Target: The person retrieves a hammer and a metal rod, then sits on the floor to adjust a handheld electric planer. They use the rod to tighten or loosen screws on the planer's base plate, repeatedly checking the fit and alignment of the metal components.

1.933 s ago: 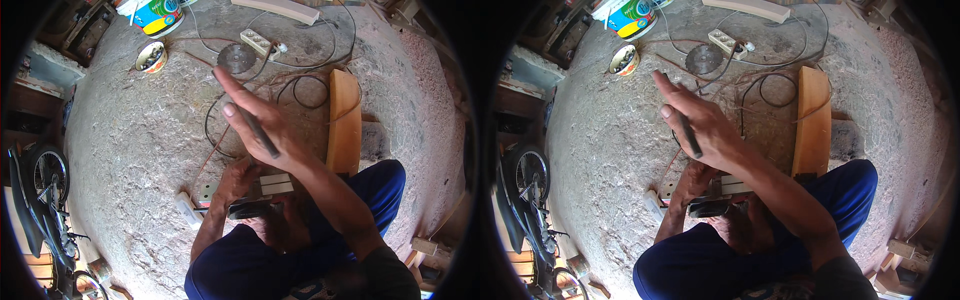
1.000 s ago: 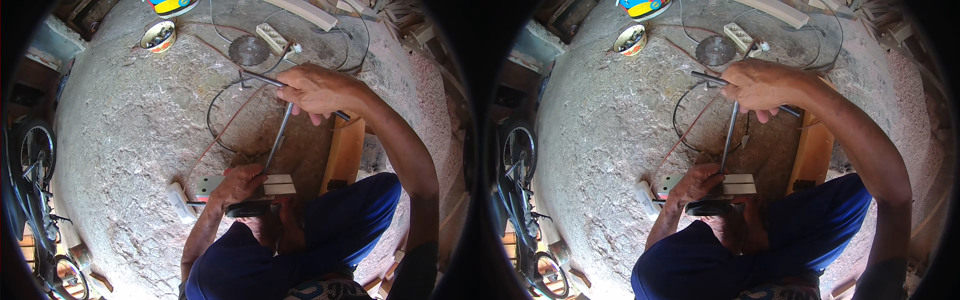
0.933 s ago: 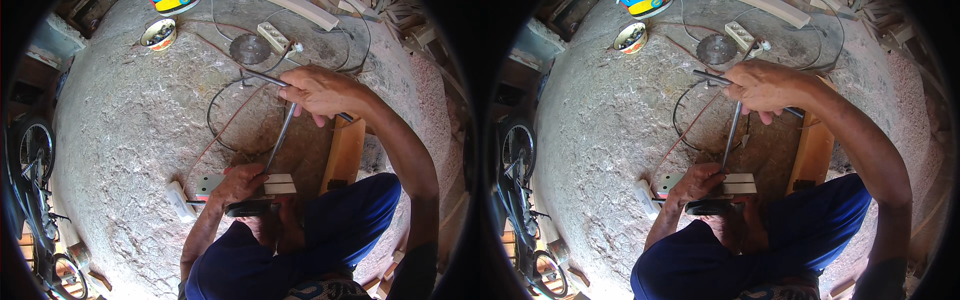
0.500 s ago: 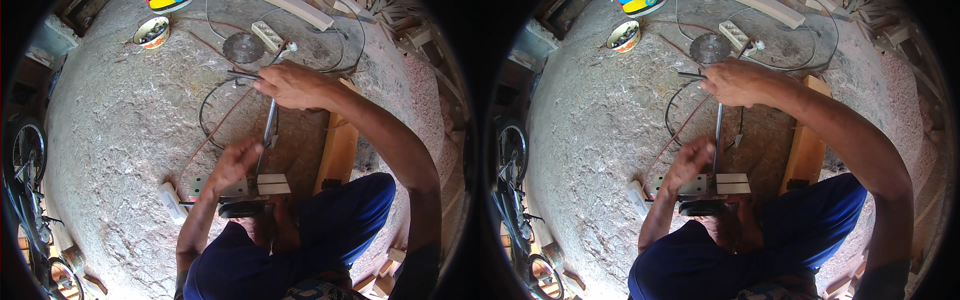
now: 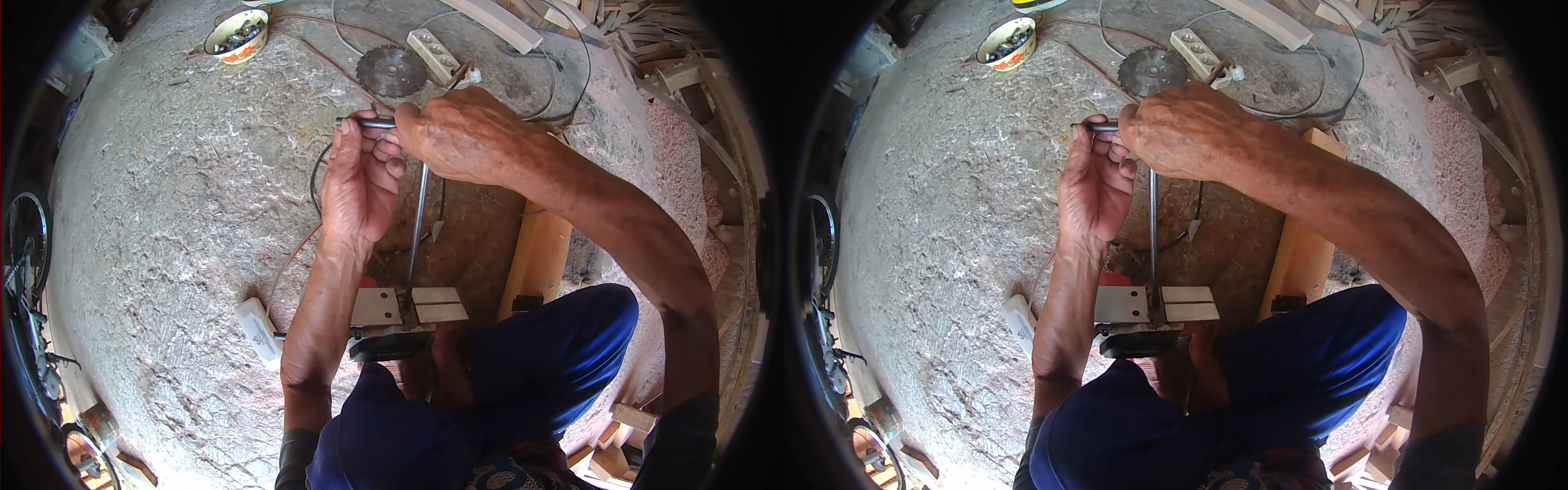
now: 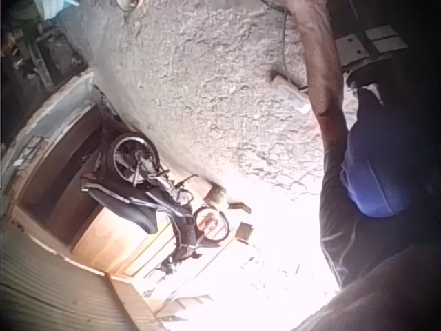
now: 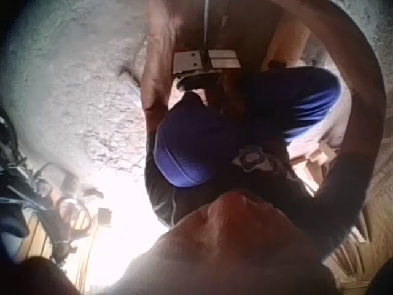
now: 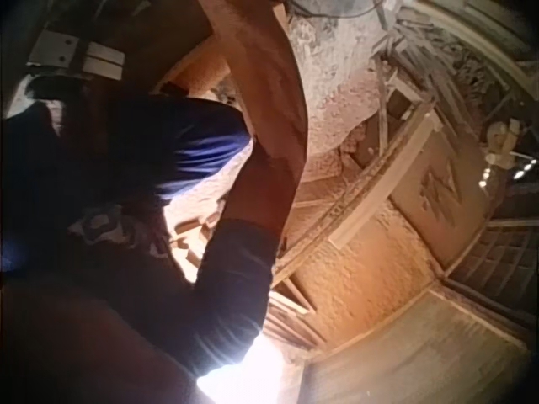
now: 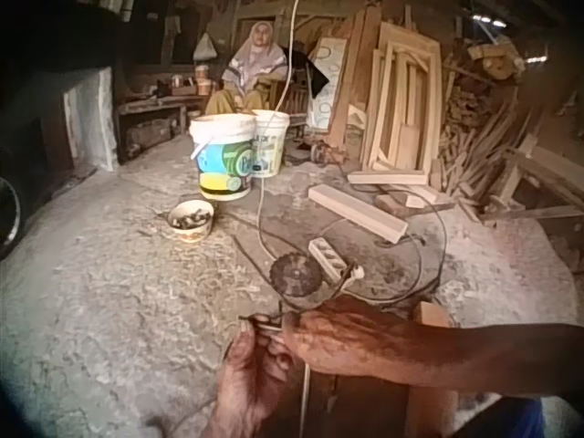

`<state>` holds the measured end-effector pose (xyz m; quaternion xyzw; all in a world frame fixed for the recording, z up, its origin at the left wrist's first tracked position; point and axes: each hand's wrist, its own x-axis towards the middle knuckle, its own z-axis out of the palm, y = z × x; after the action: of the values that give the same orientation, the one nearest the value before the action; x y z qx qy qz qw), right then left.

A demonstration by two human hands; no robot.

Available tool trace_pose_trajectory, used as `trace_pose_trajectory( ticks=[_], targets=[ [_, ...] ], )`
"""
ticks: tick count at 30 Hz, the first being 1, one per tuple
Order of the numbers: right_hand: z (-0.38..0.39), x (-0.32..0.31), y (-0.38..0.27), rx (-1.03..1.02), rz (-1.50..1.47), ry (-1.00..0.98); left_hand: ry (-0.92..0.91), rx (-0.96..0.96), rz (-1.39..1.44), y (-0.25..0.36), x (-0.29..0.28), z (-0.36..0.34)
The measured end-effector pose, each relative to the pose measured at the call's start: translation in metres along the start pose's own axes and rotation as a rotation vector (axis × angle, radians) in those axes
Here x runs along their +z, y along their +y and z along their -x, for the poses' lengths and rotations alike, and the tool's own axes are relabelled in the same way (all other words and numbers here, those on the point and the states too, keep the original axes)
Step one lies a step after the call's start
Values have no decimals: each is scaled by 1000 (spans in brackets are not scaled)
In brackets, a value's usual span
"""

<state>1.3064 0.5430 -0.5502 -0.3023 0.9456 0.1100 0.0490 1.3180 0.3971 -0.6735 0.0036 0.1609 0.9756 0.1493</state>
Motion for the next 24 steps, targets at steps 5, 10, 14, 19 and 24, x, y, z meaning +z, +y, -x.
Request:
trace_pose_trajectory(
  ticks=[5,10,14,19,24],
  targets=[
    [3,10,11,-70,-104,166,-217,239,-323,10,-2,12],
    [8,54,-16,-47,-309,768,-90,72,-937,17,4,48],
    [21,78,-64,180,-1071,1158,-463,-142,-1433,2,-37,101],
    [53,67,-98,437,-1990,1012,-313,-455,-1516,-2,-5,110],
    [76,108,-113,548,-1524,784,-109,-347,-1554,-16,-12,112]
  ],
)
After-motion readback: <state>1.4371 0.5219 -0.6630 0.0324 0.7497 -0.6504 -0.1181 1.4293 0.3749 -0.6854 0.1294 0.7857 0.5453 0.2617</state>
